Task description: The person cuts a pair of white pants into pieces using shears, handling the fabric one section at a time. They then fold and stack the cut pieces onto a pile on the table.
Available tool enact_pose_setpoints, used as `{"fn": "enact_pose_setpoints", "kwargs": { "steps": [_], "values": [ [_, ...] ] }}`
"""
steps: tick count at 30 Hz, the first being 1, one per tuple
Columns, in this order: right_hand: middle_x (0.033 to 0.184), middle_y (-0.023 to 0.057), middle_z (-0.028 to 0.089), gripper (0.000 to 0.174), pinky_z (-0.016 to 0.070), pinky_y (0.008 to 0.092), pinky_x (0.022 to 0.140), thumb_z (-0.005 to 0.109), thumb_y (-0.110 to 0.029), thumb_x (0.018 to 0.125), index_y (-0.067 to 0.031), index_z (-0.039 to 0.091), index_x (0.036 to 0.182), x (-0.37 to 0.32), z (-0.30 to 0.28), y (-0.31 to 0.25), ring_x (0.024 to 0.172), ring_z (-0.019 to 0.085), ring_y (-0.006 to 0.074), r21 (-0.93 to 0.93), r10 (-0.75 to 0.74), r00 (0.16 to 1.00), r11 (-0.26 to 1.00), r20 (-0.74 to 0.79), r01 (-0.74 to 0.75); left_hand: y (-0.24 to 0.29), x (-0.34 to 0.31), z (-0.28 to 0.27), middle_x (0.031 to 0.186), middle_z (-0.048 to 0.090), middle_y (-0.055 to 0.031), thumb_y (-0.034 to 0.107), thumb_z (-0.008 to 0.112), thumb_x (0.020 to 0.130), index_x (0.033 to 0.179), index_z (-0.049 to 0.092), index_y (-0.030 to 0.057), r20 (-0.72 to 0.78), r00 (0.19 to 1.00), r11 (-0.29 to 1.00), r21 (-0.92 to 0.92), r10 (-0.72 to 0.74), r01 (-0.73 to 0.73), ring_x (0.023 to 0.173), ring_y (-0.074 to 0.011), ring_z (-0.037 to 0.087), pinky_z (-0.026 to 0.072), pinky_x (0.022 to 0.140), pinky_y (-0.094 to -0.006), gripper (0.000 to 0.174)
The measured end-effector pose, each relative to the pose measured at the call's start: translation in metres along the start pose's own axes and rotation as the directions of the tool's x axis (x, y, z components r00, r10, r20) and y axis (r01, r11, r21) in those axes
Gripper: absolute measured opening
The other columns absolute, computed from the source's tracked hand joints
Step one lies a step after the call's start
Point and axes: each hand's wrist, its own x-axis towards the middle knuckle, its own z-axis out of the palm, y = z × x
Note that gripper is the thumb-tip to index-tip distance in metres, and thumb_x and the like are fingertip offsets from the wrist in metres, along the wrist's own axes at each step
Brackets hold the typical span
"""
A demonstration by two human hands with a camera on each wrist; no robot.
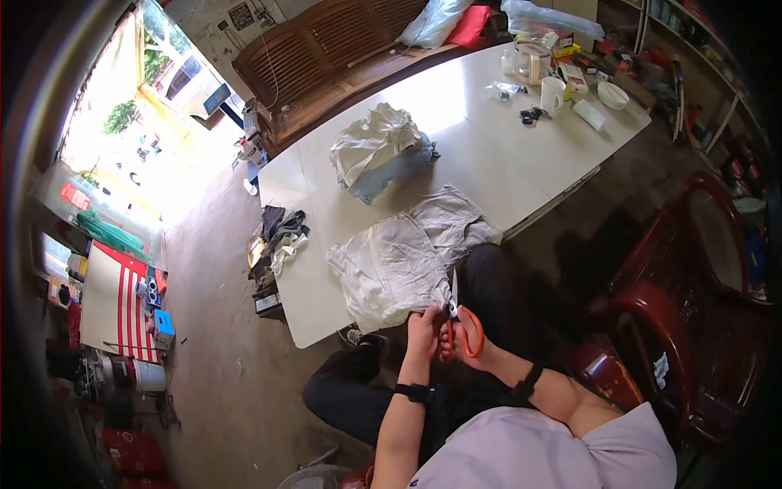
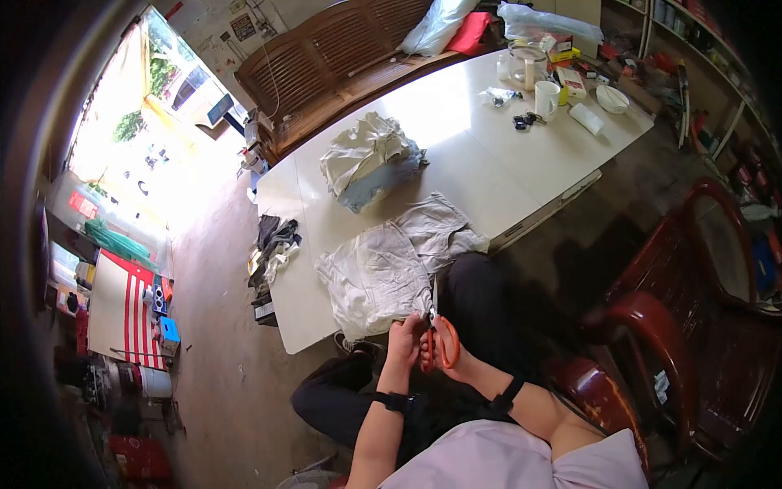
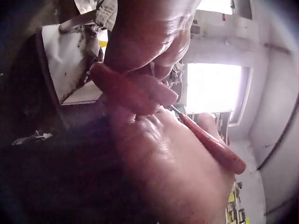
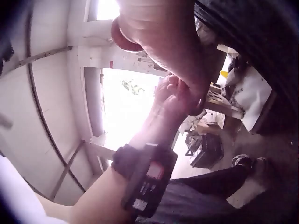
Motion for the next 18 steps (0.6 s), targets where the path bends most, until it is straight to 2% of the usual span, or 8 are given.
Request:
{"fn": "enact_pose_setpoints", "kwargs": {
  "steps": [3, 5, 8, 10, 11, 14, 17, 18],
  "values": [
    [0.070, 0.0023, 0.040, 0.066, 0.0400, 0.0295, 0.060, 0.033, -0.075, 0.084, -0.0095, 0.043, 0.082, 0.007, -0.006, 0.003, 0.061, 0.042, 0.0162, -0.045, 0.024, 1.000, 0.999, 0.008, -0.024, 0.000, -0.002, 0.003, 0.062, 0.054, -0.0057, 0.016, 0.057, 0.088, 0.083, 0.054, 0.0002, -0.015, 1.000, 0.999, -0.054, 0.001, -0.002, 0.042, -0.0159, 0.048, 0.0390, 0.040, -0.0295, 0.017],
    [0.066, -0.0003, 0.036, 0.062, 0.0373, 0.0261, 0.053, 0.032, -0.073, 0.086, -0.0117, 0.040, 0.078, 0.005, -0.004, 0.002, 0.055, 0.037, 0.0137, -0.034, 0.032, 0.999, 0.999, -0.028, -0.033, -0.005, 0.005, -0.003, 0.066, 0.055, -0.0069, 0.015, 0.057, 0.088, 0.083, 0.055, 0.0010, 0.003, 1.000, 0.999, -0.053, 0.005, -0.004, 0.048, -0.0170, 0.051, 0.0414, 0.045, -0.0304, 0.015],
    [0.060, -0.0026, 0.035, 0.058, 0.0343, 0.0242, 0.045, 0.034, -0.069, 0.088, -0.0129, 0.041, 0.076, 0.005, -0.003, 0.003, 0.047, 0.034, 0.0105, -0.070, 0.074, 0.994, 0.994, -0.077, -0.079, -0.014, 0.015, -0.010, 0.072, 0.058, -0.0084, 0.015, 0.056, 0.088, 0.085, 0.056, 0.0008, -0.028, 0.999, 0.993, -0.106, 0.040, -0.042, 0.060, -0.0192, 0.056, 0.0455, 0.056, -0.0314, 0.014],
    [0.055, -0.0042, 0.035, 0.055, 0.0318, 0.0236, 0.038, 0.037, -0.066, 0.089, -0.0140, 0.041, 0.072, 0.000, 0.004, 0.001, 0.040, 0.032, 0.0081, -0.176, -0.023, 0.987, 0.984, -0.157, -0.005, -0.017, 0.020, -0.010, 0.083, 0.060, -0.0081, 0.019, 0.057, 0.088, 0.092, 0.059, 0.0017, -0.001, 1.000, 0.971, -0.238, -0.002, 0.002, 0.077, -0.0199, 0.058, 0.0462, 0.071, -0.0320, 0.018],
    [0.055, -0.0042, 0.035, 0.055, 0.0318, 0.0236, 0.038, 0.037, -0.066, 0.089, -0.0140, 0.041, 0.072, -0.002, 0.005, -0.001, 0.040, 0.032, 0.0081, -0.180, -0.027, 0.987, 0.984, -0.158, -0.002, -0.018, 0.021, -0.010, 0.083, 0.060, -0.0081, 0.019, 0.057, 0.088, 0.092, 0.059, 0.0017, 0.004, 1.000, 0.971, -0.240, 0.001, 0.000, 0.077, -0.0199, 0.058, 0.0462, 0.071, -0.0320, 0.018],
    [0.054, -0.0035, 0.038, 0.055, 0.0333, 0.0241, 0.037, 0.038, -0.065, 0.090, -0.0137, 0.041, 0.069, -0.007, 0.006, 0.000, 0.040, 0.035, 0.0077, -0.251, -0.080, 0.981, 0.967, -0.176, 0.034, -0.003, 0.004, 0.010, 0.107, 0.061, -0.0079, 0.039, 0.061, 0.088, 0.116, 0.055, 0.0084, 0.194, 0.980, 0.872, -0.472, -0.043, 0.132, 0.098, -0.0245, 0.055, 0.0428, 0.088, -0.0377, 0.041],
    [0.053, -0.0028, 0.038, 0.056, 0.0341, 0.0242, 0.038, 0.038, -0.065, 0.090, -0.0132, 0.044, 0.069, -0.008, 0.002, 0.002, 0.040, 0.036, 0.0088, -0.327, -0.099, 0.981, 0.944, -0.166, 0.040, -0.010, 0.014, 0.005, 0.110, 0.060, -0.0085, 0.047, 0.059, 0.088, 0.117, 0.054, 0.0086, 0.144, 0.987, 0.979, -0.180, -0.072, 0.098, 0.102, -0.0233, 0.053, 0.0414, 0.090, -0.0375, 0.049],
    [0.055, -0.0015, 0.039, 0.055, 0.0371, 0.0249, 0.042, 0.040, -0.064, 0.089, -0.0115, 0.046, 0.073, -0.006, -0.002, 0.004, 0.043, 0.039, 0.0103, -0.250, -0.075, 0.992, 0.967, -0.097, 0.048, -0.013, 0.020, 0.000, 0.110, 0.060, -0.0085, 0.047, 0.059, 0.088, 0.117, 0.054, 0.0086, 0.145, 0.987, 0.979, -0.180, -0.071, 0.097, 0.102, -0.0233, 0.053, 0.0414, 0.090, -0.0375, 0.049]
  ]
}}
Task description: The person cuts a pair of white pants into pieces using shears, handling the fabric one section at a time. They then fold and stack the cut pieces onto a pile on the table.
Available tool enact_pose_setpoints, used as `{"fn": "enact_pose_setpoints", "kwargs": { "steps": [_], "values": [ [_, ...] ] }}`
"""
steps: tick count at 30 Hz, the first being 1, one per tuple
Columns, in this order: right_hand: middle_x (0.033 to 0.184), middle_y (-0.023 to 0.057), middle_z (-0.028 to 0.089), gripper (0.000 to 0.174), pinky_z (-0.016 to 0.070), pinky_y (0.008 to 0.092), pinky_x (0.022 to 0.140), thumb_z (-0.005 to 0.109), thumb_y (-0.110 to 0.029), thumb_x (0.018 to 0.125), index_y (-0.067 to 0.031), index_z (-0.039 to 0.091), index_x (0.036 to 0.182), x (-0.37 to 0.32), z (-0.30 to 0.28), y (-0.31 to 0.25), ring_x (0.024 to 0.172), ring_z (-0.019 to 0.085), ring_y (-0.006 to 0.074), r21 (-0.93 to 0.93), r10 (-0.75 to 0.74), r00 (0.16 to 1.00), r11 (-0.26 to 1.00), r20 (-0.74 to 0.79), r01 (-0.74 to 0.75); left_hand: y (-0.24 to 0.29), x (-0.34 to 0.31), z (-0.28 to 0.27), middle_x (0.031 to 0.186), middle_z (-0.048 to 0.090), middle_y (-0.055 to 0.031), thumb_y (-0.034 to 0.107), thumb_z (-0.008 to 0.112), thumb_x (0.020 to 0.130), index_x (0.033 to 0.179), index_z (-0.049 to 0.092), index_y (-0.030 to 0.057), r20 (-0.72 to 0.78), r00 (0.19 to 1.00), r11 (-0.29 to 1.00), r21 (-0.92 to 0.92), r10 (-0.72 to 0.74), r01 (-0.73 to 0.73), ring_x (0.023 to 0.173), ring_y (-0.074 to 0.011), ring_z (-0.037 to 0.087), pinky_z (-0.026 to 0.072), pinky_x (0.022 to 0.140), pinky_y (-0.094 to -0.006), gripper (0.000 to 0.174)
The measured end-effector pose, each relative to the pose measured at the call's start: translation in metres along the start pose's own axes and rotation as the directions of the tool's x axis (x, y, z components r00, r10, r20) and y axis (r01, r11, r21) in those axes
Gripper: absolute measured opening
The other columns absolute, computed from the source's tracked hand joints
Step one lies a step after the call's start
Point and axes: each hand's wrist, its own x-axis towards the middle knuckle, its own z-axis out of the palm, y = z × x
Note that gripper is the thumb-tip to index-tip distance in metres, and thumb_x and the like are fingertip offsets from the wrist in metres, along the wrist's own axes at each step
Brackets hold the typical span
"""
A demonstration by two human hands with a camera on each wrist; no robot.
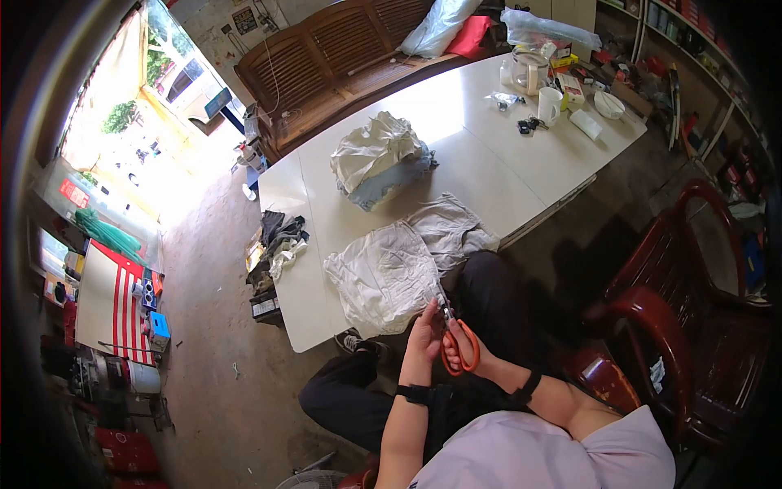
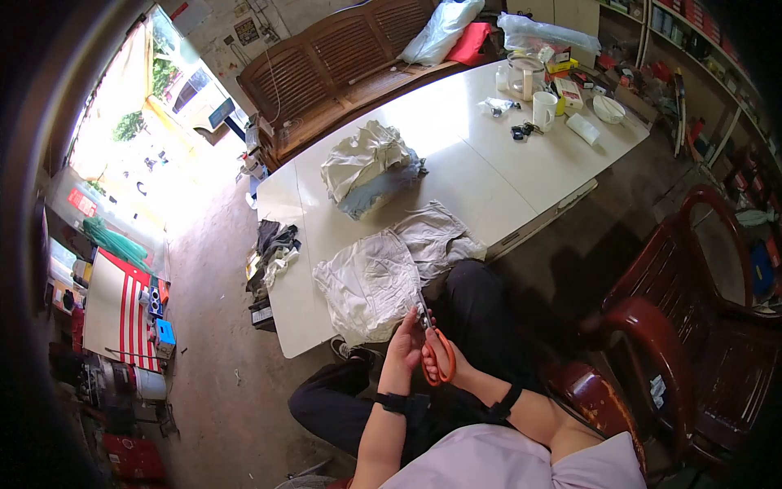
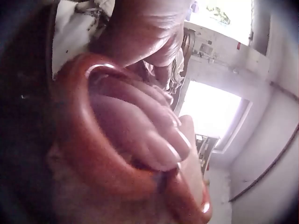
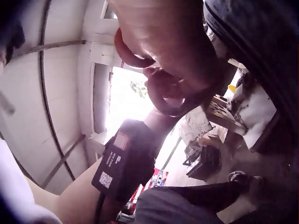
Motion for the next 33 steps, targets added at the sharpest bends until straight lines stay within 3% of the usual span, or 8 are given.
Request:
{"fn": "enact_pose_setpoints", "kwargs": {
  "steps": [3, 6, 15, 21, 23, 25, 26, 33],
  "values": [
    [0.062, 0.0011, 0.043, 0.058, 0.0418, 0.0268, 0.052, 0.041, -0.065, 0.088, -0.0092, 0.049, 0.079, -0.002, 0.004, -0.005, 0.052, 0.045, 0.0140, 0.153, 0.003, 0.993, 0.988, 0.117, -0.021, 0.006, 0.007, -0.015, 0.090, 0.061, -0.0079, 0.051, 0.056, 0.087, 0.107, 0.056, 0.0077, -0.032, 0.999, 0.998, 0.056, -0.005, 0.007, 0.080, -0.0206, 0.057, 0.0469, 0.074, -0.0350, 0.048],
    [0.071, 0.0034, 0.045, 0.064, 0.0420, 0.0291, 0.062, 0.035, -0.071, 0.086, -0.0091, 0.049, 0.081, 0.000, 0.004, -0.013, 0.062, 0.047, 0.0179, 0.294, 0.048, 0.980, 0.950, 0.194, -0.104, 0.033, -0.028, 0.015, 0.054, 0.041, -0.0034, 0.052, 0.054, 0.088, 0.085, 0.055, 0.0077, -0.048, 0.923, 0.905, 0.184, -0.381, 0.383, 0.041, -0.0182, 0.035, 0.0351, 0.043, -0.0327, 0.044],
    [0.060, -0.0052, 0.034, 0.065, 0.0320, 0.0240, 0.050, 0.028, -0.077, 0.084, -0.0140, 0.040, 0.072, 0.000, 0.004, -0.021, 0.053, 0.037, 0.0098, 0.169, 0.168, 0.977, 0.968, 0.128, -0.188, 0.016, -0.010, -0.004, 0.091, 0.062, -0.0075, 0.025, 0.062, 0.090, 0.102, 0.060, 0.0019, -0.011, 0.997, 0.997, -0.002, -0.073, 0.073, 0.082, -0.0200, 0.058, 0.0469, 0.075, -0.0338, 0.026],
    [0.074, 0.0015, 0.048, 0.073, 0.0424, 0.0283, 0.067, 0.026, -0.077, 0.084, -0.0081, 0.051, 0.085, -0.020, 0.005, -0.027, 0.067, 0.049, 0.0155, 0.188, 0.253, 0.941, 0.936, 0.224, -0.296, 0.006, 0.007, -0.016, 0.108, 0.059, -0.0085, 0.020, 0.061, 0.090, 0.113, 0.053, 0.0002, -0.014, 0.997, 0.983, -0.167, 0.071, -0.072, 0.096, -0.0226, 0.058, 0.0469, 0.088, -0.0373, 0.031],
    [0.083, 0.0052, 0.052, 0.079, 0.0432, 0.0313, 0.076, 0.027, -0.077, 0.083, -0.0037, 0.054, 0.094, -0.010, -0.004, -0.016, 0.077, 0.052, 0.0188, 0.270, 0.138, 0.956, 0.940, 0.260, -0.210, 0.011, -0.002, -0.013, 0.098, 0.062, -0.0089, 0.020, 0.060, 0.091, 0.108, 0.055, -0.0012, 0.001, 1.000, 0.990, -0.136, 0.028, -0.027, 0.086, -0.0224, 0.060, 0.0503, 0.077, -0.0373, 0.028],
    [0.081, 0.0065, 0.051, 0.079, 0.0429, 0.0316, 0.075, 0.032, -0.077, 0.082, -0.0019, 0.053, 0.091, 0.003, -0.006, -0.017, 0.076, 0.050, 0.0193, 0.425, 0.101, 0.967, 0.884, 0.232, -0.194, 0.029, -0.023, -0.004, 0.077, 0.059, -0.0067, 0.035, 0.051, 0.094, 0.094, 0.056, 0.0032, 0.179, 0.910, 0.924, 0.153, -0.375, 0.351, 0.062, -0.0187, 0.055, 0.0462, 0.051, -0.0319, 0.033],
    [0.078, 0.0052, 0.049, 0.076, 0.0427, 0.0305, 0.071, 0.032, -0.077, 0.082, -0.0037, 0.052, 0.087, 0.009, -0.008, -0.017, 0.072, 0.049, 0.0181, 0.448, 0.117, 0.972, 0.872, 0.203, -0.199, 0.028, -0.032, 0.012, 0.067, 0.051, -0.0029, 0.038, 0.049, 0.095, 0.090, 0.054, 0.0034, 0.014, 0.934, 0.922, 0.164, -0.358, 0.351, 0.050, -0.0147, 0.047, 0.0373, 0.040, -0.0283, 0.036],
    [0.058, -0.0040, 0.037, 0.063, 0.0340, 0.0249, 0.044, 0.029, -0.071, 0.088, -0.0128, 0.043, 0.072, 0.014, 0.004, -0.009, 0.045, 0.036, 0.0094, 0.171, 0.091, 0.996, 0.981, 0.014, -0.092, 0.029, -0.033, 0.016, 0.070, 0.054, -0.0056, 0.033, 0.051, 0.095, 0.094, 0.055, 0.0012, -0.024, 0.983, 0.973, 0.138, -0.181, 0.183, 0.056, -0.0197, 0.050, 0.0456, 0.053, -0.0352, 0.033]
  ]
}}
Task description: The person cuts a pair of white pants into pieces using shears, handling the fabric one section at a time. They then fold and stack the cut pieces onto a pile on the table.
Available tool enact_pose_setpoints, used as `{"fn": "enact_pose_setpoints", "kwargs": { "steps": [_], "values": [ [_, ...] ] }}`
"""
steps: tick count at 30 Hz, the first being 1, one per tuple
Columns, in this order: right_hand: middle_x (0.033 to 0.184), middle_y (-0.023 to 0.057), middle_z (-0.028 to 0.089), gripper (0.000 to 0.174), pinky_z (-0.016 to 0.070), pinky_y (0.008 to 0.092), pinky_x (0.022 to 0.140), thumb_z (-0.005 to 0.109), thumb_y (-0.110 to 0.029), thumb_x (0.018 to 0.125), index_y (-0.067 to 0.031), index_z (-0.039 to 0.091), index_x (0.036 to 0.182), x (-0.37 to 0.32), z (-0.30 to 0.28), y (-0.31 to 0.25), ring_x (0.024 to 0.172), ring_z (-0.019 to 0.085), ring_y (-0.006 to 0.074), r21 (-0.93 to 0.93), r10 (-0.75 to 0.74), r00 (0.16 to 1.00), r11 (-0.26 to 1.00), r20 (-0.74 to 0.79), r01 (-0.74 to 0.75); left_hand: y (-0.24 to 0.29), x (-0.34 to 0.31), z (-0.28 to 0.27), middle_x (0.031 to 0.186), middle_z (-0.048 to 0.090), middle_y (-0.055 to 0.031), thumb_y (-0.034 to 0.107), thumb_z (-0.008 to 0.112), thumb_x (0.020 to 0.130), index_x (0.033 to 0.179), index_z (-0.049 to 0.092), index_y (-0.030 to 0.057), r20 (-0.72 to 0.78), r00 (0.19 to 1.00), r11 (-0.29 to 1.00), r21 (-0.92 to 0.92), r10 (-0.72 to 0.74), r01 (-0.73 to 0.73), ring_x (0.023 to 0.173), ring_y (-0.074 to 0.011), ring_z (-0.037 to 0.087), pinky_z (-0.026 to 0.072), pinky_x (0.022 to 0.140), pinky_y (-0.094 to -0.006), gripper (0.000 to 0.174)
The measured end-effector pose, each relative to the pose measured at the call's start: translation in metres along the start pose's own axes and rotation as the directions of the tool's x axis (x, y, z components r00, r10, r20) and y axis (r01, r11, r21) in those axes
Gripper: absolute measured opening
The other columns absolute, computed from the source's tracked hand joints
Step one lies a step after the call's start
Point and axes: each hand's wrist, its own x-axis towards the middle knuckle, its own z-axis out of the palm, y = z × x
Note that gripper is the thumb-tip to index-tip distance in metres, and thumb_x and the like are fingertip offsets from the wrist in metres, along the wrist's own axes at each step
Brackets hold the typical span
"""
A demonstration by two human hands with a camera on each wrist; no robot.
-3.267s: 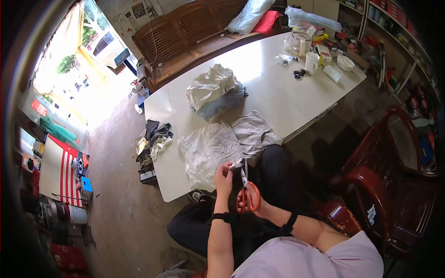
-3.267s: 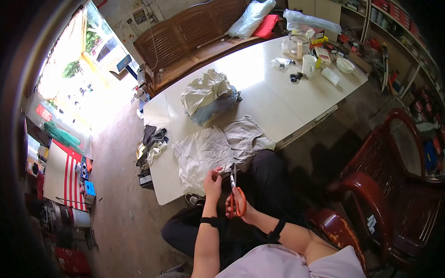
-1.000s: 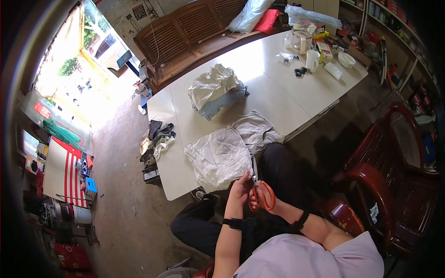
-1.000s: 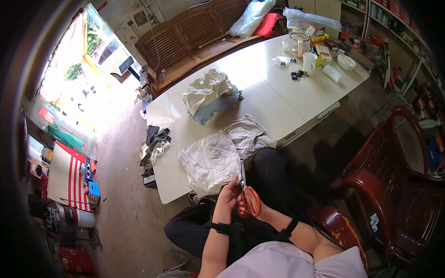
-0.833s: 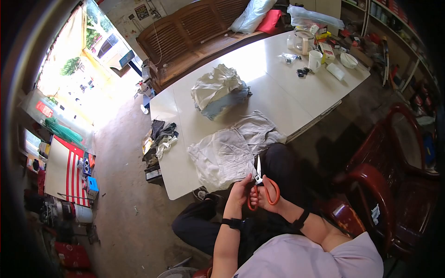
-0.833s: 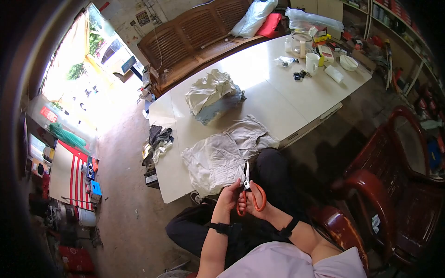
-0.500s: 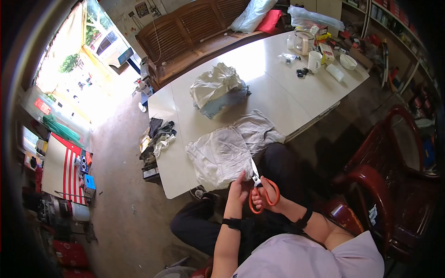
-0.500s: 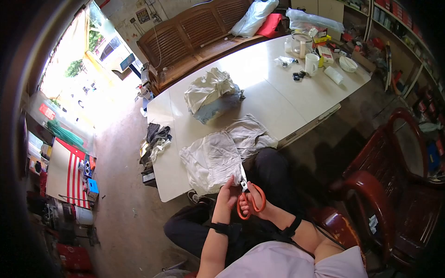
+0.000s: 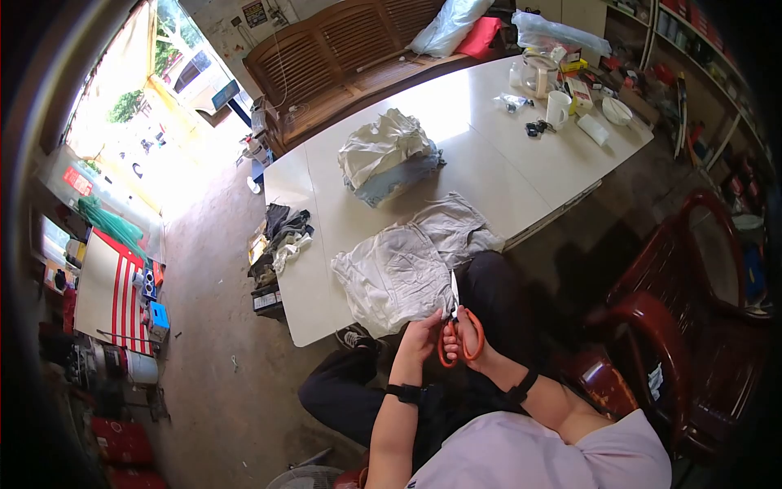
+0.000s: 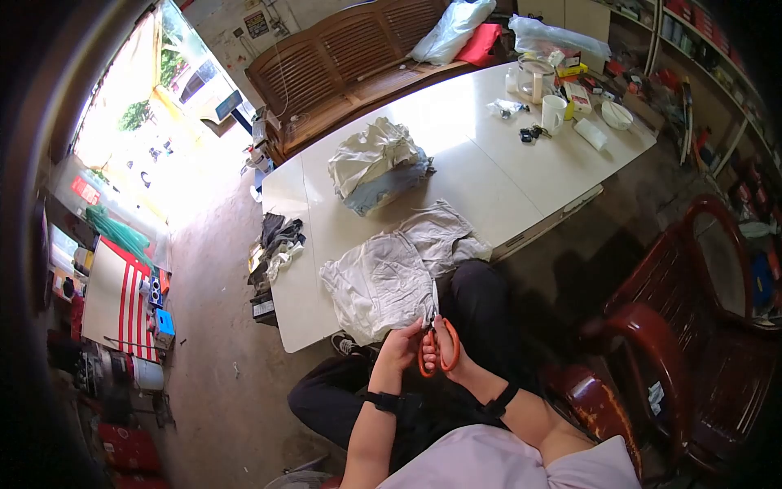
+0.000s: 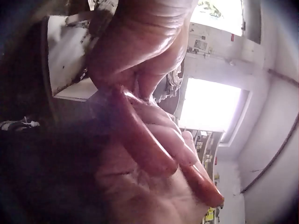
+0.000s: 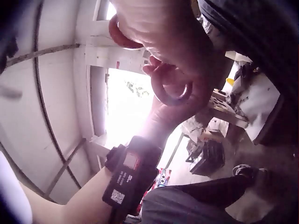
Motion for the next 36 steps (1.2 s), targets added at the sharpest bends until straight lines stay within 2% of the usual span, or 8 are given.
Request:
{"fn": "enact_pose_setpoints", "kwargs": {
  "steps": [1, 7, 9, 13, 16, 23, 28, 36],
  "values": [
    [0.054, -0.0038, 0.037, 0.056, 0.0337, 0.0230, 0.041, 0.041, -0.065, 0.089, -0.0122, 0.043, 0.071, -0.006, 0.007, 0.000, 0.041, 0.034, 0.0078, 0.021, -0.039, 0.998, 0.999, -0.048, 0.040, -0.002, 0.003, -0.006, 0.070, 0.054, -0.0056, 0.033, 0.051, 0.095, 0.094, 0.055, 0.0012, 0.000, 1.000, 1.000, 0.001, -0.001, 0.001, 0.056, -0.0197, 0.050, 0.0456, 0.053, -0.0352, 0.033],
    [0.055, -0.0024, 0.042, 0.053, 0.0348, 0.0220, 0.041, 0.049, -0.061, 0.088, -0.0109, 0.047, 0.071, -0.012, 0.002, -0.006, 0.042, 0.039, 0.0078, -0.139, -0.097, 0.989, 0.987, -0.109, 0.082, -0.014, 0.017, -0.019, 0.084, 0.059, -0.0106, 0.032, 0.052, 0.094, 0.098, 0.056, 0.0023, 0.122, 0.992, 0.993, -0.106, -0.034, 0.047, 0.071, -0.0230, 0.055, 0.0476, 0.067, -0.0391, 0.030],
    [0.056, -0.0017, 0.044, 0.052, 0.0368, 0.0222, 0.042, 0.051, -0.060, 0.087, -0.0102, 0.049, 0.073, -0.014, 0.002, -0.010, 0.043, 0.041, 0.0083, -0.197, -0.081, 0.992, 0.979, -0.092, 0.062, -0.016, 0.018, -0.012, 0.089, 0.059, -0.0113, 0.030, 0.056, 0.092, 0.102, 0.056, 0.0031, -0.017, 0.997, 0.977, -0.194, 0.081, -0.083, 0.078, -0.0237, 0.055, 0.0470, 0.071, -0.0394, 0.029],
    [0.065, 0.0007, 0.052, 0.052, 0.0469, 0.0231, 0.049, 0.053, -0.059, 0.086, -0.0073, 0.055, 0.080, -0.017, 0.000, -0.012, 0.051, 0.051, 0.0106, -0.074, 0.022, 0.991, 0.997, -0.134, -0.032, -0.013, 0.025, -0.019, 0.094, 0.060, -0.0071, 0.014, 0.064, 0.087, 0.112, 0.055, 0.0047, -0.038, 0.995, 0.966, -0.239, 0.096, -0.102, 0.084, -0.0216, 0.057, 0.0468, 0.071, -0.0370, 0.028],
    [0.069, 0.0024, 0.056, 0.057, 0.0529, 0.0247, 0.060, 0.052, -0.061, 0.086, -0.0043, 0.058, 0.084, -0.010, -0.007, -0.007, 0.057, 0.056, 0.0120, 0.022, 0.021, 0.998, 1.000, -0.063, -0.020, -0.015, 0.023, -0.016, 0.085, 0.061, -0.0113, 0.025, 0.061, 0.089, 0.097, 0.060, 0.0033, -0.055, 0.985, 0.972, -0.162, 0.164, -0.171, 0.075, -0.0229, 0.058, 0.0487, 0.066, -0.0364, 0.023],
    [0.075, 0.0058, 0.053, 0.066, 0.0457, 0.0250, 0.057, 0.043, -0.065, 0.087, -0.0002, 0.055, 0.092, -0.015, 0.011, -0.020, 0.065, 0.052, 0.0157, 0.425, 0.028, 0.996, 0.903, 0.086, -0.062, -0.018, 0.008, -0.024, 0.080, 0.062, -0.0112, 0.015, 0.059, 0.090, 0.099, 0.060, -0.0002, -0.112, 0.976, 0.979, -0.059, 0.188, -0.195, 0.068, -0.0213, 0.060, 0.0529, 0.065, -0.0346, 0.018],
    [0.067, 0.0008, 0.043, 0.070, 0.0342, 0.0195, 0.042, 0.042, -0.075, 0.080, -0.0056, 0.048, 0.082, 0.001, -0.001, -0.015, 0.051, 0.041, 0.0096, 0.278, 0.203, 0.978, 0.937, 0.055, -0.210, -0.022, 0.001, -0.029, 0.090, 0.062, -0.0097, 0.014, 0.058, 0.091, 0.104, 0.058, 0.0020, -0.075, 0.978, 0.973, -0.112, 0.193, -0.200, 0.079, -0.0216, 0.060, 0.0508, 0.074, -0.0353, 0.018],
    [0.057, -0.0041, 0.038, 0.063, 0.0296, 0.0200, 0.037, 0.040, -0.074, 0.082, -0.0111, 0.045, 0.076, -0.004, 0.003, -0.010, 0.041, 0.034, 0.0056, -0.021, 0.087, 0.996, 0.996, 0.022, -0.086, -0.026, -0.001, -0.034, 0.093, 0.063, -0.0060, 0.010, 0.059, 0.090, 0.103, 0.061, 0.0022, -0.024, 0.991, 0.966, -0.219, 0.134, -0.136, 0.087, -0.0188, 0.059, 0.0473, 0.082, -0.0334, 0.016]
  ]
}}
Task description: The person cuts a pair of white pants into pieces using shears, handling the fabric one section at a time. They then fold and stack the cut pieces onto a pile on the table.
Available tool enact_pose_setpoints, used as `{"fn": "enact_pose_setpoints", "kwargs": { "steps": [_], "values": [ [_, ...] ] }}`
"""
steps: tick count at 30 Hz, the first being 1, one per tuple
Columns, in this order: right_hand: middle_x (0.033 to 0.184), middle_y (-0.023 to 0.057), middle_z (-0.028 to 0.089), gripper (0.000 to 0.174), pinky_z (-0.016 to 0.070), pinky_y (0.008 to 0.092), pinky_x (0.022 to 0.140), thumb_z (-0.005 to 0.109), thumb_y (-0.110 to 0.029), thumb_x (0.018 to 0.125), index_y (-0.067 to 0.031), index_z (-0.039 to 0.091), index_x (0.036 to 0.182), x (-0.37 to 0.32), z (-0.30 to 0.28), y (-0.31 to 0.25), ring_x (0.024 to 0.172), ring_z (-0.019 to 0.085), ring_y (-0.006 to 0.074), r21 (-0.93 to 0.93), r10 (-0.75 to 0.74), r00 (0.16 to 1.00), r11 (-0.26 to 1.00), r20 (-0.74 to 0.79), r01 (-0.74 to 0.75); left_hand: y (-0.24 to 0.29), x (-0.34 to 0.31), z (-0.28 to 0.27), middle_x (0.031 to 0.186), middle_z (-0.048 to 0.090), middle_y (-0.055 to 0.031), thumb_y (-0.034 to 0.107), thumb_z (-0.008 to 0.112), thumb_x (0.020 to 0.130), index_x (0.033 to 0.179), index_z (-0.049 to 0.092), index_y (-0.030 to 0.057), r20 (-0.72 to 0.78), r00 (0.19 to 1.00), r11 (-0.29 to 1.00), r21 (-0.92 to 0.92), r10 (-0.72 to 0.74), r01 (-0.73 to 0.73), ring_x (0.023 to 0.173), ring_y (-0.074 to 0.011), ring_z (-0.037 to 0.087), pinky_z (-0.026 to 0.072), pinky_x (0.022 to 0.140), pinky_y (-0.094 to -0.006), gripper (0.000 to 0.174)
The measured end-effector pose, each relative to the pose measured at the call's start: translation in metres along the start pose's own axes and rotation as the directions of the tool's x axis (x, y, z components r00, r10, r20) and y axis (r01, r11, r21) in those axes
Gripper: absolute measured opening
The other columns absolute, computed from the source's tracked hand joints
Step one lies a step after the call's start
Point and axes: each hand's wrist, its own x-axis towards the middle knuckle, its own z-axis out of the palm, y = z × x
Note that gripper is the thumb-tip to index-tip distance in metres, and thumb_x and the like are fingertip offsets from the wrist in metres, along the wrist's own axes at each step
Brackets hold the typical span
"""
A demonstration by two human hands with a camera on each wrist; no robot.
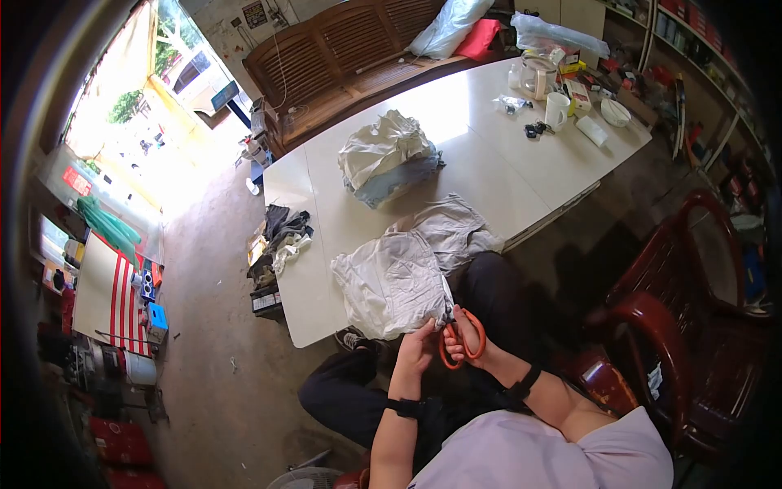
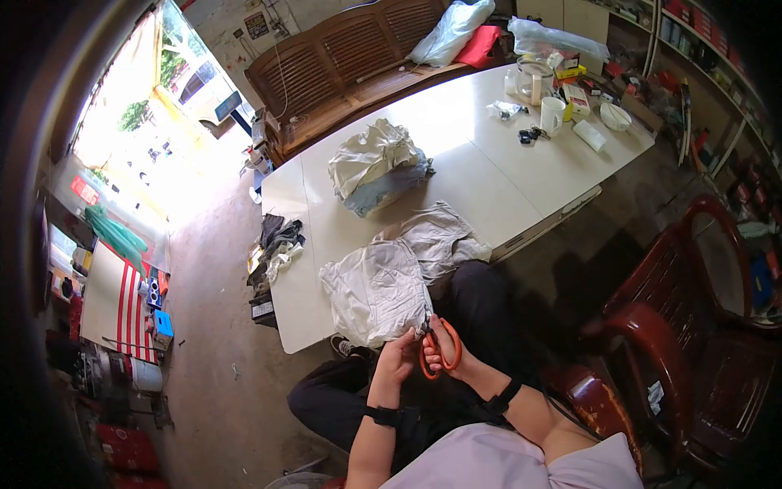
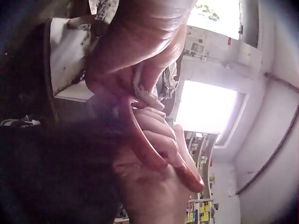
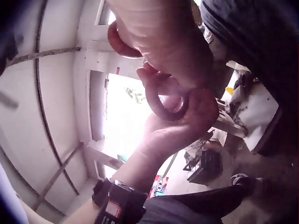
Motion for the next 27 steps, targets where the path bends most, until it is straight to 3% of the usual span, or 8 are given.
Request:
{"fn": "enact_pose_setpoints", "kwargs": {
  "steps": [3, 10, 12, 15, 19, 23, 27],
  "values": [
    [0.054, -0.0040, 0.038, 0.058, 0.0285, 0.0205, 0.035, 0.044, -0.067, 0.086, -0.0111, 0.044, 0.070, -0.006, 0.007, -0.001, 0.039, 0.034, 0.0059, -0.055, -0.058, 0.996, 0.997, -0.073, 0.054, -0.001, -0.004, 0.002, 0.091, 0.064, -0.0062, 0.013, 0.058, 0.091, 0.101, 0.061, 0.0025, 0.020, 1.000, 1.000, -0.012, -0.001, 0.001, 0.085, -0.0192, 0.059, 0.0465, 0.083, -0.0343, 0.015],
    [0.059, -0.0012, 0.045, 0.058, 0.0336, 0.0226, 0.040, 0.042, -0.067, 0.087, -0.0099, 0.050, 0.078, -0.006, 0.008, 0.005, 0.043, 0.039, 0.0084, -0.169, -0.154, 0.985, 0.976, -0.084, 0.138, 0.010, -0.023, 0.026, 0.086, 0.062, -0.0084, 0.015, 0.056, 0.092, 0.101, 0.059, 0.0022, -0.026, 1.000, 0.999, -0.040, 0.011, -0.012, 0.079, -0.0216, 0.059, 0.0470, 0.078, -0.0359, 0.016],
    [0.060, -0.0004, 0.046, 0.058, 0.0356, 0.0236, 0.043, 0.043, -0.066, 0.088, -0.0096, 0.051, 0.079, -0.004, 0.007, 0.004, 0.045, 0.041, 0.0094, -0.161, -0.178, 0.980, 0.973, -0.090, 0.162, 0.025, -0.042, 0.042, 0.086, 0.063, -0.0094, 0.015, 0.057, 0.092, 0.102, 0.058, 0.0009, 0.074, 0.997, 0.988, 0.155, -0.007, -0.004, 0.075, -0.0228, 0.060, 0.0491, 0.070, -0.0372, 0.017],
    [0.063, 0.0018, 0.049, 0.054, 0.0392, 0.0266, 0.051, 0.043, -0.063, 0.089, -0.0102, 0.053, 0.080, 0.001, 0.008, -0.005, 0.051, 0.045, 0.0118, -0.135, -0.261, 0.965, 0.956, 0.004, 0.259, 0.012, -0.041, 0.042, 0.081, 0.063, -0.0101, 0.016, 0.057, 0.092, 0.100, 0.059, -0.0017, 0.041, 0.992, 0.975, 0.186, 0.118, -0.123, 0.068, -0.0233, 0.063, 0.0516, 0.060, -0.0359, 0.019],
    [0.062, 0.0013, 0.048, 0.054, 0.0371, 0.0258, 0.047, 0.043, -0.062, 0.090, -0.0106, 0.052, 0.080, 0.005, 0.012, -0.004, 0.049, 0.044, 0.0113, -0.063, -0.188, 0.982, 0.980, 0.028, 0.189, 0.002, -0.040, 0.031, 0.082, 0.064, -0.0079, 0.015, 0.059, 0.091, 0.101, 0.059, -0.0008, 0.018, 0.994, 0.987, 0.119, 0.112, -0.113, 0.071, -0.0175, 0.062, 0.0510, 0.064, -0.0328, 0.018],
    [0.055, -0.0020, 0.043, 0.053, 0.0307, 0.0237, 0.039, 0.043, -0.062, 0.090, -0.0116, 0.048, 0.073, 0.001, 0.012, -0.007, 0.040, 0.036, 0.0089, -0.196, -0.209, 0.977, 0.961, -0.046, 0.196, -0.005, -0.035, 0.014, 0.084, 0.064, -0.0069, 0.014, 0.060, 0.091, 0.102, 0.060, 0.0002, -0.003, 0.989, 0.986, 0.080, 0.147, -0.146, 0.074, -0.0155, 0.061, 0.0487, 0.070, -0.0293, 0.018],
    [0.051, -0.0047, 0.038, 0.053, 0.0281, 0.0198, 0.036, 0.044, -0.061, 0.090, -0.0129, 0.044, 0.068, -0.004, 0.021, -0.010, 0.037, 0.032, 0.0056, -0.263, -0.254, 0.962, 0.939, -0.099, 0.221, -0.014, -0.031, 0.004, 0.087, 0.064, -0.0049, 0.016, 0.055, 0.093, 0.104, 0.059, 0.0012, 0.082, 0.989, 0.992, 0.002, 0.125, -0.125, 0.078, -0.0160, 0.060, 0.0463, 0.074, -0.0306, 0.019]
  ]
}}
